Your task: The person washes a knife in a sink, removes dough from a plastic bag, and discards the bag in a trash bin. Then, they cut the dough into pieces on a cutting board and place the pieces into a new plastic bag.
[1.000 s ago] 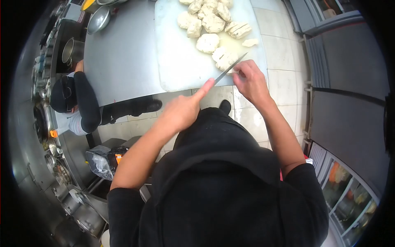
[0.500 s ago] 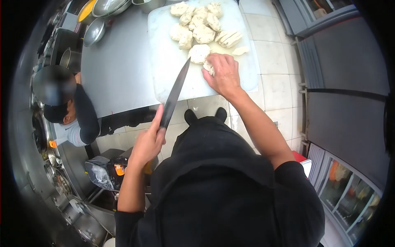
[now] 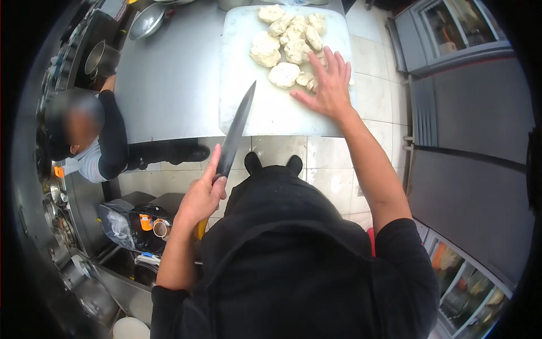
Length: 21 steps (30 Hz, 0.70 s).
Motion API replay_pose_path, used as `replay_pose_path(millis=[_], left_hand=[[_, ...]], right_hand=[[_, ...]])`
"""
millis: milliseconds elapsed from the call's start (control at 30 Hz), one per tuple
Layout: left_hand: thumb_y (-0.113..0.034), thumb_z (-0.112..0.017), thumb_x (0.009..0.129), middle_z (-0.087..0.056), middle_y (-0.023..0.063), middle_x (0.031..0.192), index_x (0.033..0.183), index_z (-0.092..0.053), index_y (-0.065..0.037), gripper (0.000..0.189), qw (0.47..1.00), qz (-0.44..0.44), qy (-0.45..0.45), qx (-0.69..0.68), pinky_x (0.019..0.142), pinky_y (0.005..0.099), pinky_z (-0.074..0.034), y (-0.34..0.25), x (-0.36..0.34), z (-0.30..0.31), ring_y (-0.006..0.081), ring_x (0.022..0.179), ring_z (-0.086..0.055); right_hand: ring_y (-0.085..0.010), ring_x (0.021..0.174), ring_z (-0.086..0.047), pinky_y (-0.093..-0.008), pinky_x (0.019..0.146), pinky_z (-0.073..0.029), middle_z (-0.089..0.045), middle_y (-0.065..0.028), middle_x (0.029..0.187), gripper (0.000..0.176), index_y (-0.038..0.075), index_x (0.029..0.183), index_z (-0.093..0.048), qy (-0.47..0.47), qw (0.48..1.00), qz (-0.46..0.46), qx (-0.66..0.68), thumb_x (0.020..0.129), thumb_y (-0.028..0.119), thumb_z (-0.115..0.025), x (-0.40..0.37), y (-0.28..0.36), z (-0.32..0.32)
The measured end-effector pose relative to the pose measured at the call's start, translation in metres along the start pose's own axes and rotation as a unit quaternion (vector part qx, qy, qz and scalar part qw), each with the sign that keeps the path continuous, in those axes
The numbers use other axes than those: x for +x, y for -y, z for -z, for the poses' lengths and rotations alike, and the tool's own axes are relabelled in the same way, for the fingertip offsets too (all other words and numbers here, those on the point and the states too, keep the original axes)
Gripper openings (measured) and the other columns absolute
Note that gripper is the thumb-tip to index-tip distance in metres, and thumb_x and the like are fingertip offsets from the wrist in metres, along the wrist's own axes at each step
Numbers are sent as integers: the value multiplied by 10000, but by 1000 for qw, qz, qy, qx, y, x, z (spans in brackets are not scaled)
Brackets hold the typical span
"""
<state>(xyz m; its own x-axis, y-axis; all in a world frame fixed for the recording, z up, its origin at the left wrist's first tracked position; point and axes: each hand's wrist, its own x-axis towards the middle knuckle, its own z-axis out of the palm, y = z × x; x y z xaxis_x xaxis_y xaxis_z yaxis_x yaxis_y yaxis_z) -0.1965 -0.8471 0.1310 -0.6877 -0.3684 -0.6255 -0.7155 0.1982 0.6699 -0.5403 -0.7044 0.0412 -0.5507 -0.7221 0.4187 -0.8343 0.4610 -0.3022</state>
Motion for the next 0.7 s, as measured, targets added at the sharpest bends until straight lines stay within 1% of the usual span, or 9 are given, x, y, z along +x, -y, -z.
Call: replay_pose_path(millis=[133, 200, 300, 333, 433, 467, 567, 600, 700], left_hand=[[-116, -481, 1001, -586, 51, 744, 1632, -69, -302, 777, 998, 8, -9, -55, 525, 286, -479, -2, -1, 0, 113, 597, -547], [-139, -494, 997, -629, 72, 779, 1630, -92, -297, 766, 998, 49, 15, -39, 572, 310, -508, -2, -1, 3, 132, 619, -580], [-138, -509, 990, -652, 82, 823, 1630, -100, -293, 775, 996, 66, 23, -52, 588, 311, -523, 0, 2, 3, 134, 632, -596], [-132, -514, 987, -653, 82, 836, 1630, -98, -292, 782, 995, 67, 19, -65, 584, 306, -524, 2, 2, 1, 131, 633, -596], [-124, -519, 985, -655, 80, 864, 1631, -91, -280, 791, 995, 54, 2, -79, 569, 294, -522, 8, 2, -4, 125, 644, -600], [-128, -521, 986, -654, 83, 861, 1632, -93, -274, 789, 995, 45, 0, -89, 566, 295, -522, 11, 2, -5, 126, 639, -599], [-142, -527, 986, -651, 91, 849, 1632, -96, -259, 786, 993, 28, -10, -114, 552, 297, -519, 19, 1, -2, 127, 615, -593], [-148, -531, 986, -649, 93, 843, 1632, -96, -255, 787, 993, 27, -12, -116, 545, 298, -517, 20, 2, -1, 127, 602, -589], [-183, -516, 990, -627, 86, 773, 1632, -102, -265, 768, 991, 37, 7, -128, 528, 291, -505, 13, 1, 8, 124, 537, -553]], right_hand=[[-376, 1298, -436, -616, 1118, -239, -498, -165, 1387, 747, 149, 1350, -580, -31, 997, 70, -19, 732, 512, -793, 3, 9, 11], [-317, 1234, -500, -590, 1109, -254, -583, -134, 1268, 669, 140, 1279, -622, -15, 995, 96, -11, 743, 511, -773, 2, 9, 5], [-301, 1118, -545, -557, 1092, -273, -620, -109, 1072, 522, 112, 1091, -673, 32, 992, 86, -86, 755, 503, -751, 11, 37, 4], [-302, 1080, -552, -542, 1061, -290, -615, -139, 1035, 452, 100, 993, -679, 20, 993, 82, -85, 763, 484, -739, 13, 39, -5], [-287, 1047, -545, -500, 1018, -317, -608, -116, 1020, 472, 94, 1008, -688, 66, 993, 51, -88, 761, 493, -744, 20, 56, -3], [-285, 1006, -550, -475, 991, -335, -600, -135, 995, 483, 72, 984, -681, 58, 993, 66, -83, 759, 494, -746, 18, 64, -2], [-302, 982, -557, -457, 983, -360, -593, -155, 1008, 491, 62, 1018, -673, 140, 988, 47, -54, 753, 465, -763, 15, 91, 10], [-342, 998, -574, -446, 958, -431, -598, -194, 1081, 499, 40, 1111, -658, 93, 994, 49, 12, 764, 377, -782, 12, 92, 5], [-377, 1075, -575, -432, 943, -487, -596, -225, 1173, 525, 26, 1206, -632, 138, 983, 40, 116, 775, 287, -782, 15, 92, -10]])
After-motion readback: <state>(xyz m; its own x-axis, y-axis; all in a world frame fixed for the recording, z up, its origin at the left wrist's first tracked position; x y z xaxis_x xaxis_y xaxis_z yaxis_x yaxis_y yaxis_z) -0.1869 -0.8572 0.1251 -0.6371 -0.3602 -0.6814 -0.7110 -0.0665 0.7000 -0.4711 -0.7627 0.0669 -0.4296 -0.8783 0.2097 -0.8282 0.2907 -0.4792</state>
